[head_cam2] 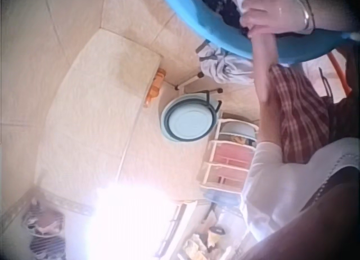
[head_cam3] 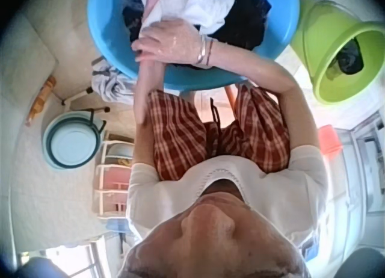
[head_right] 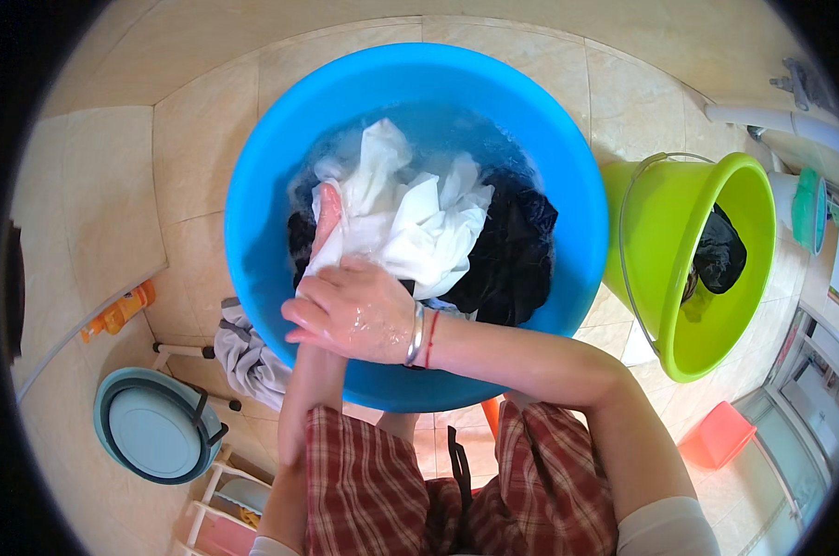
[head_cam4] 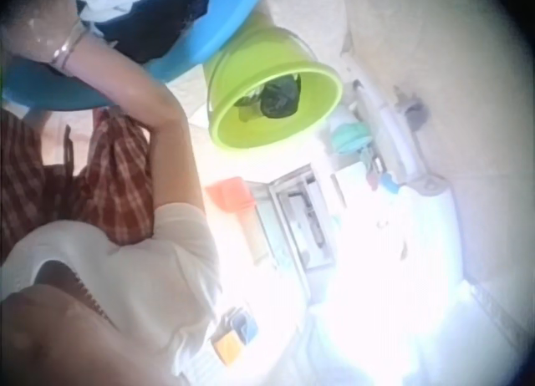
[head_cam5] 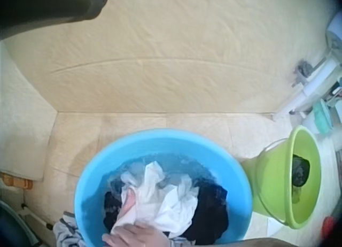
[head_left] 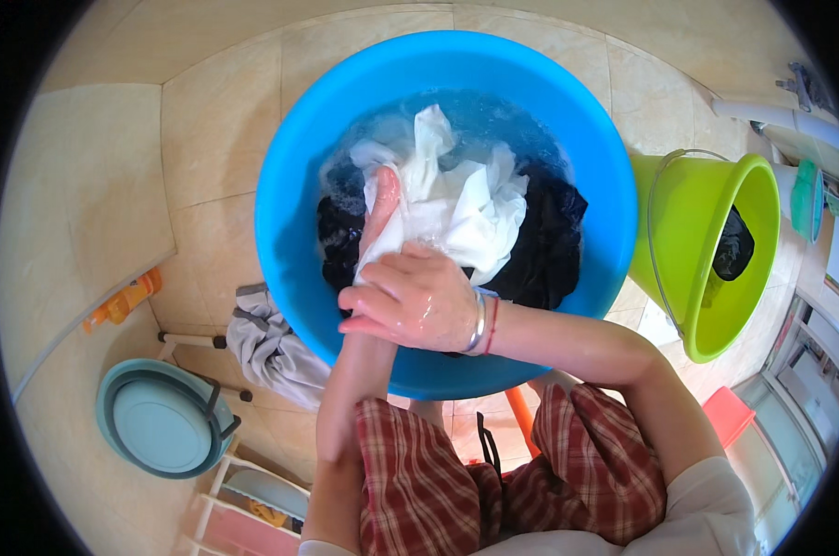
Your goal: The person hand washes a load of mixed-color clothes in a blue basin filled with soapy water. They repeatedly scrub, wring, and rinse individual items, including white and dark garments, before transferring them to a green bucket. The process involves continuous agitation and handling of the wet laundry.
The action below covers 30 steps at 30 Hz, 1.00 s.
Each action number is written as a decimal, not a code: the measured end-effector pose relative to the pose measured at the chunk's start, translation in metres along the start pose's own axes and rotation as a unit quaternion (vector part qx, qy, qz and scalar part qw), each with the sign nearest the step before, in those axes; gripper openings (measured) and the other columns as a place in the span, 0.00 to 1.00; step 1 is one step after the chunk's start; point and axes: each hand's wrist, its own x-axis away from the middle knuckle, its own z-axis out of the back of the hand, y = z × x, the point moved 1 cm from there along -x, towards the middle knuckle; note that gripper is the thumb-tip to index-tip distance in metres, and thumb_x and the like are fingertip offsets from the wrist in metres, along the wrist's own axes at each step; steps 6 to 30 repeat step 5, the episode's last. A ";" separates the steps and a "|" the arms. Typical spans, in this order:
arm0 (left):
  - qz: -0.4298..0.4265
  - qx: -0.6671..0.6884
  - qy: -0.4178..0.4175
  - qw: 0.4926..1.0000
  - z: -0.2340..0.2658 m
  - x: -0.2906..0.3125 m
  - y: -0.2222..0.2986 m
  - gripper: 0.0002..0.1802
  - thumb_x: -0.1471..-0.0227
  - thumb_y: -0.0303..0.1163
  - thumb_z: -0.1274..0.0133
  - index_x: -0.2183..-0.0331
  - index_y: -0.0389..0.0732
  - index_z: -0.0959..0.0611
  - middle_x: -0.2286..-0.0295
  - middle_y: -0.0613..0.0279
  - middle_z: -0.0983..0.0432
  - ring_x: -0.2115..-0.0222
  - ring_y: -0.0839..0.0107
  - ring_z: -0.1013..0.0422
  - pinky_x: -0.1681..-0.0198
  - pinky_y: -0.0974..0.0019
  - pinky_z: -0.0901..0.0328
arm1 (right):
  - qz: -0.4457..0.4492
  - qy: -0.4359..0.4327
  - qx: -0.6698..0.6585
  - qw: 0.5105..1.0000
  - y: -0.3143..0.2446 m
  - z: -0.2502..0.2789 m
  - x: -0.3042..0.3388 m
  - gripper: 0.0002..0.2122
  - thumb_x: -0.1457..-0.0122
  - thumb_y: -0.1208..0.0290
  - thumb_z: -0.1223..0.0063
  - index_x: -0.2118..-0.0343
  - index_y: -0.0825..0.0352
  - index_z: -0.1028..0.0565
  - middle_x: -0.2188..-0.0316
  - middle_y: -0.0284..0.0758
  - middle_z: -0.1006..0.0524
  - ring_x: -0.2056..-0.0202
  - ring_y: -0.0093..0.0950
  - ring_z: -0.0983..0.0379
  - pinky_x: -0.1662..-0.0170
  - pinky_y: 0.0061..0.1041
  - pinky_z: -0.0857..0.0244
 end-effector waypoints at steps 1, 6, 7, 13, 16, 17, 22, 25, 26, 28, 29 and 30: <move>0.033 0.034 -0.030 0.998 0.001 0.001 0.001 0.37 0.38 0.56 0.60 0.39 0.40 0.38 0.45 0.55 0.34 0.46 0.62 0.35 0.40 0.59 0.43 | -0.003 -0.002 0.007 1.000 0.001 0.001 -0.004 0.10 0.53 0.63 0.35 0.76 0.60 0.25 0.78 0.29 0.30 0.76 0.25 0.30 0.71 0.24 0.38; 0.048 0.183 -0.154 0.970 0.036 0.001 0.005 0.43 0.42 0.62 0.58 0.39 0.39 0.38 0.43 0.56 0.35 0.45 0.62 0.36 0.38 0.61 0.45 | -0.029 0.041 0.005 0.999 0.015 0.000 -0.013 0.14 0.51 0.64 0.36 0.85 0.61 0.30 0.83 0.31 0.28 0.80 0.29 0.28 0.75 0.25 0.35; 0.048 0.183 -0.154 0.970 0.036 0.001 0.005 0.43 0.42 0.62 0.58 0.39 0.39 0.38 0.43 0.56 0.35 0.45 0.62 0.36 0.38 0.61 0.45 | -0.029 0.041 0.005 0.999 0.015 0.000 -0.013 0.14 0.51 0.64 0.36 0.85 0.61 0.30 0.83 0.31 0.28 0.80 0.29 0.28 0.75 0.25 0.35; 0.048 0.183 -0.154 0.970 0.036 0.001 0.005 0.43 0.42 0.62 0.58 0.39 0.39 0.38 0.43 0.56 0.35 0.45 0.62 0.36 0.38 0.61 0.45 | -0.029 0.041 0.005 0.999 0.015 0.000 -0.013 0.14 0.51 0.64 0.36 0.85 0.61 0.30 0.83 0.31 0.28 0.80 0.29 0.28 0.75 0.25 0.35; 0.048 0.183 -0.154 0.970 0.036 0.001 0.005 0.43 0.42 0.62 0.58 0.39 0.39 0.38 0.43 0.56 0.35 0.45 0.62 0.36 0.38 0.61 0.45 | -0.029 0.041 0.005 0.999 0.015 0.000 -0.013 0.14 0.51 0.64 0.36 0.85 0.61 0.30 0.83 0.31 0.28 0.80 0.29 0.28 0.75 0.25 0.35; 0.048 0.183 -0.154 0.970 0.036 0.001 0.005 0.43 0.42 0.62 0.58 0.39 0.39 0.38 0.43 0.56 0.35 0.45 0.62 0.36 0.38 0.61 0.45 | -0.029 0.041 0.005 0.999 0.015 0.000 -0.013 0.14 0.51 0.64 0.36 0.85 0.61 0.30 0.83 0.31 0.28 0.80 0.29 0.28 0.75 0.25 0.35; 0.048 0.183 -0.154 0.970 0.036 0.001 0.005 0.43 0.42 0.62 0.58 0.39 0.39 0.38 0.43 0.56 0.35 0.45 0.62 0.36 0.38 0.61 0.45 | -0.029 0.041 0.005 0.999 0.015 0.000 -0.013 0.14 0.51 0.64 0.36 0.85 0.61 0.30 0.83 0.31 0.28 0.80 0.29 0.28 0.75 0.25 0.35; 0.048 0.183 -0.154 0.970 0.036 0.001 0.005 0.43 0.42 0.62 0.58 0.39 0.39 0.38 0.43 0.56 0.35 0.45 0.62 0.36 0.38 0.61 0.45 | -0.029 0.041 0.005 0.999 0.015 0.000 -0.013 0.14 0.51 0.64 0.36 0.85 0.61 0.30 0.83 0.31 0.28 0.80 0.29 0.28 0.75 0.25 0.35; 0.048 0.183 -0.154 0.970 0.036 0.001 0.005 0.43 0.42 0.62 0.58 0.39 0.39 0.38 0.43 0.56 0.35 0.45 0.62 0.36 0.38 0.61 0.45 | -0.029 0.041 0.005 0.999 0.015 0.000 -0.013 0.14 0.51 0.64 0.36 0.85 0.61 0.30 0.83 0.31 0.28 0.80 0.29 0.28 0.75 0.25 0.35; 0.048 0.183 -0.154 0.970 0.036 0.001 0.005 0.43 0.42 0.62 0.58 0.39 0.39 0.38 0.43 0.56 0.35 0.45 0.62 0.36 0.38 0.61 0.45 | -0.029 0.041 0.005 0.999 0.015 0.000 -0.013 0.14 0.51 0.64 0.36 0.85 0.61 0.30 0.83 0.31 0.28 0.80 0.29 0.28 0.75 0.25 0.35; 0.048 0.183 -0.154 0.970 0.036 0.001 0.005 0.43 0.42 0.62 0.58 0.39 0.39 0.38 0.43 0.56 0.35 0.45 0.62 0.36 0.38 0.61 0.45 | -0.029 0.041 0.005 0.999 0.015 0.000 -0.013 0.14 0.51 0.64 0.36 0.85 0.61 0.30 0.83 0.31 0.28 0.80 0.29 0.28 0.75 0.25 0.35; 0.048 0.183 -0.154 0.970 0.036 0.001 0.005 0.43 0.42 0.62 0.58 0.39 0.39 0.38 0.43 0.56 0.35 0.45 0.62 0.36 0.38 0.61 0.45 | -0.029 0.041 0.005 0.999 0.015 0.000 -0.013 0.14 0.51 0.64 0.36 0.85 0.61 0.30 0.83 0.31 0.28 0.80 0.29 0.28 0.75 0.25 0.35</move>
